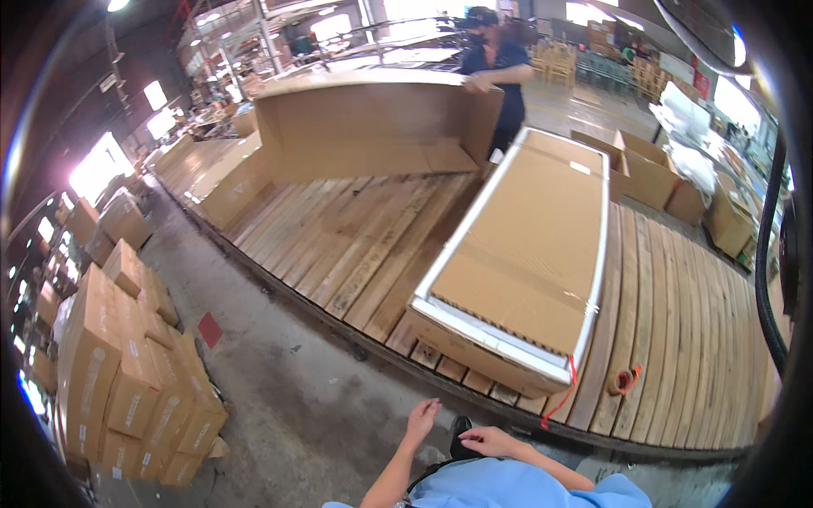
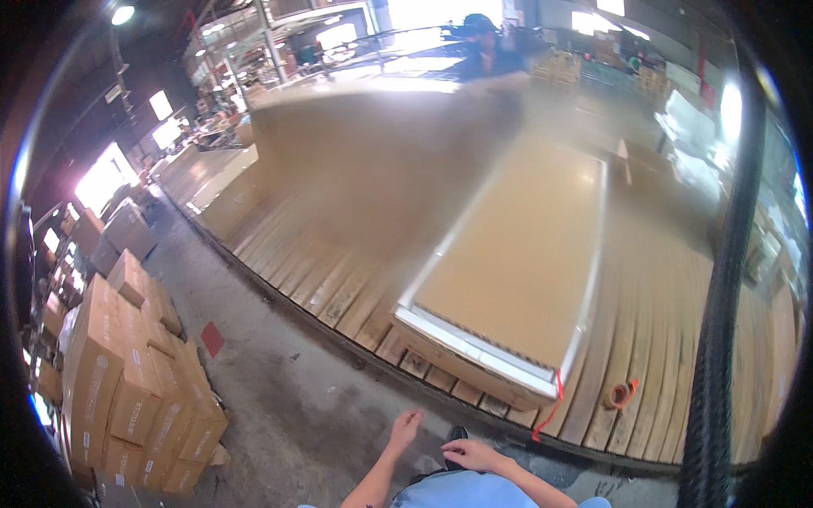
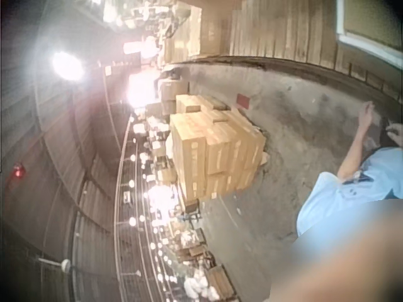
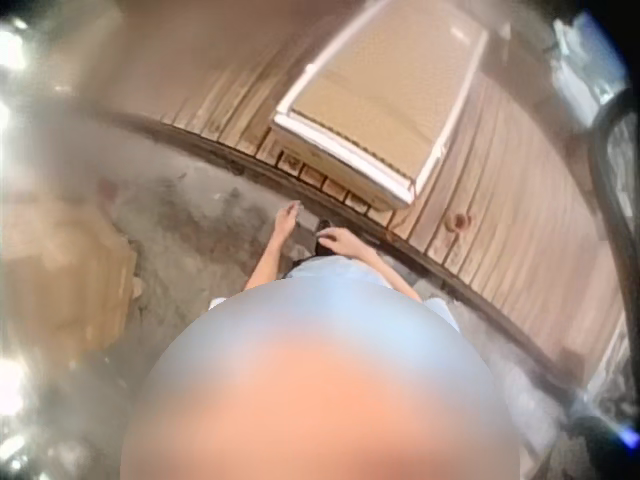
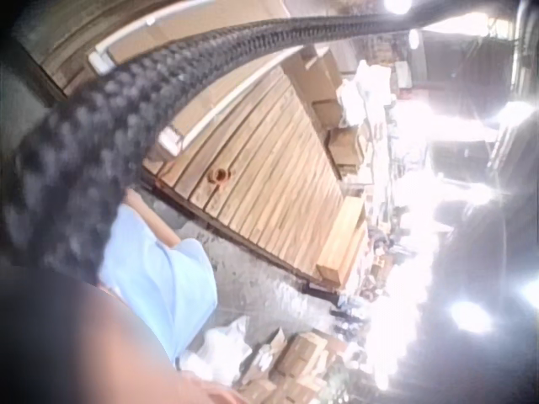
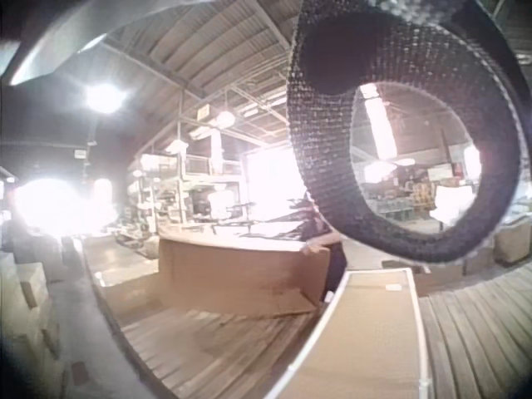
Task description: The person places protective foam and plastic wrap into a cardboard box, then closes and seals the box with packing tape. The person works alongside another worker in a warehouse setting.
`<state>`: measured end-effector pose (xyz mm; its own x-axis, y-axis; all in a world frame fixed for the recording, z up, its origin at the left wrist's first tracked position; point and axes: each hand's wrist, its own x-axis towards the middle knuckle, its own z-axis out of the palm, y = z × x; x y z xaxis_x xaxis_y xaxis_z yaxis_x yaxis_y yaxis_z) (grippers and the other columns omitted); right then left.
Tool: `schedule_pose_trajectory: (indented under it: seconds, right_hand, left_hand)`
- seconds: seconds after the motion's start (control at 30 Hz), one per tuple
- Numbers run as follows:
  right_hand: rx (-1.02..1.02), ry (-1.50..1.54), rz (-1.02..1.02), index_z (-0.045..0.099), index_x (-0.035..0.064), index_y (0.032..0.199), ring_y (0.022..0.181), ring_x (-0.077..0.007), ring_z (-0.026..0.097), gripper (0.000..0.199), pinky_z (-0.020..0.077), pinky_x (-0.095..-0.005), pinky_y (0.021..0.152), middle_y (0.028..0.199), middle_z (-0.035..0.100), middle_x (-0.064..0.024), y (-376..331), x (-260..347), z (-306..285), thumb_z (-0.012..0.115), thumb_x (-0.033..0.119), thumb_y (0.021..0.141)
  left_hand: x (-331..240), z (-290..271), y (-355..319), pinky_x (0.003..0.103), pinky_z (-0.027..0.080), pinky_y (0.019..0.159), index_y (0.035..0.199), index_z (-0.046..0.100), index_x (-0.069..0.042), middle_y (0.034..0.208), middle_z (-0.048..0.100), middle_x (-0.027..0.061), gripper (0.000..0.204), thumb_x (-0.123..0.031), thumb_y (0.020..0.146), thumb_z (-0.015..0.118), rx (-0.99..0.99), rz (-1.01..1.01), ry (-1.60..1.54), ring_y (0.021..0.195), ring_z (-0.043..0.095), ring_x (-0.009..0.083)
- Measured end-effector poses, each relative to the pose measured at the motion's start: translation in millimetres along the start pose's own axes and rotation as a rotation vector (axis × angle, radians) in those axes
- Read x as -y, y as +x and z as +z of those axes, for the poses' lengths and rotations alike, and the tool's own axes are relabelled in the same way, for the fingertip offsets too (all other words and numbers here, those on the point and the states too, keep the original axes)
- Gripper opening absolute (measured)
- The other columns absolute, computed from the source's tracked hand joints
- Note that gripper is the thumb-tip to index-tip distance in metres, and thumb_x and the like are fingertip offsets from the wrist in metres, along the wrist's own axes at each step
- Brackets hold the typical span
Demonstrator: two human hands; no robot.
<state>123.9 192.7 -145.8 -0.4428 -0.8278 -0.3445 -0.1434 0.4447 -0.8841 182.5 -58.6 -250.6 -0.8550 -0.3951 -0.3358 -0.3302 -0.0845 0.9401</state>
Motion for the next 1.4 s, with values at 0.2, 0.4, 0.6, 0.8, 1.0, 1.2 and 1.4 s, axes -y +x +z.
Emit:
schedule_pose_trajectory:
  seconds: [0.2, 0.4, 0.6, 0.8, 1.0, 1.2, 1.4]
  right_hand:
    - [0.009, -0.118, -0.335, 0.069, 0.0047, 0.131, 0.106, -0.0293, 0.071, 0.04, 0.0567, -0.0384, 0.092, 0.115, 0.074, -0.0145, 91.8, 104.8, -39.9, 0.066, 0.033, 0.102]
    - [0.026, 0.237, -0.357, 0.066, 0.0044, 0.134, 0.101, -0.0136, 0.066, 0.037, 0.054, -0.0295, 0.089, 0.111, 0.071, -0.0069, 129.1, 222.3, -90.7, 0.068, 0.024, 0.103]
    - [-0.174, 0.983, -0.227, 0.053, 0.0037, 0.146, 0.122, -0.0171, 0.059, 0.054, 0.0436, -0.0353, 0.109, 0.134, 0.065, -0.0064, 294.5, 281.9, -122.0, 0.06, 0.041, 0.106]
    - [-0.531, 1.258, -0.043, 0.045, -0.001, 0.148, 0.121, -0.0292, 0.066, 0.071, 0.055, -0.0401, 0.097, 0.147, 0.057, -0.0149, 473.0, 410.3, -204.9, 0.062, 0.051, 0.103]
    - [-0.668, 1.114, -0.017, 0.057, 0.0026, 0.137, 0.118, -0.0262, 0.068, 0.047, 0.0577, -0.0457, 0.1, 0.129, 0.069, -0.0118, 457.9, 411.2, -217.7, 0.065, 0.034, 0.103]
    - [-0.923, 0.972, 0.092, 0.057, -0.0014, 0.138, 0.118, -0.0243, 0.068, 0.045, 0.0564, -0.0411, 0.102, 0.131, 0.068, -0.0132, 275.2, 338.5, -181.8, 0.064, 0.029, 0.105]
    - [-1.018, 1.19, 0.154, 0.059, -0.0013, 0.134, 0.112, -0.0254, 0.071, 0.041, 0.0584, -0.0419, 0.098, 0.127, 0.07, -0.0129, 112.8, 246.9, -216.1, 0.063, 0.029, 0.106]
  left_hand:
    - [-4.4, -74.1, -3.3, 0.032, 0.055, 0.089, 0.129, 0.068, 0.001, 0.115, 0.075, 0.0094, 0.048, -0.041, 0.107, 0.058, 0.093, -0.214, 0.087, 0.097, 0.068, 0.0168]
    - [42.4, -149.3, -32.4, 0.032, 0.052, 0.071, 0.121, 0.068, 0.001, 0.111, 0.075, 0.0125, 0.044, -0.039, 0.105, 0.059, -0.365, -0.615, -0.056, 0.083, 0.068, 0.0197]
    - [84.9, -235.5, -16.9, 0.032, 0.049, 0.064, 0.117, 0.069, 0.003, 0.103, 0.076, 0.0106, 0.045, -0.039, 0.102, 0.062, -0.379, -0.679, -0.024, 0.078, 0.066, 0.0175]
    - [58.0, -284.2, 87.3, 0.033, 0.05, 0.067, 0.105, 0.07, 0.002, 0.088, 0.07, 0.0044, 0.037, -0.034, 0.104, 0.06, -0.414, -0.394, -0.125, 0.074, 0.059, 0.0141]
    - [-29.7, -300.0, 176.4, 0.03, 0.052, 0.081, 0.114, 0.067, -0.002, 0.104, 0.068, 0.0032, 0.037, -0.037, 0.11, 0.055, -0.351, -0.201, -0.33, 0.09, 0.061, 0.0127]
    - [-114.7, -257.2, 261.7, 0.05, 0.023, 0.125, 0.165, 0.028, -0.012, 0.168, 0.031, 0.0151, 0.076, -0.063, 0.109, 0.035, -0.235, -0.104, -0.59, 0.152, 0.033, 0.0355]
    - [-128.9, -203.5, 332.8, 0.062, 0.018, 0.122, 0.166, 0.026, -0.017, 0.172, 0.02, 0.0149, 0.106, -0.086, 0.089, 0.05, -0.004, -0.321, -1.061, 0.157, 0.017, 0.0369]
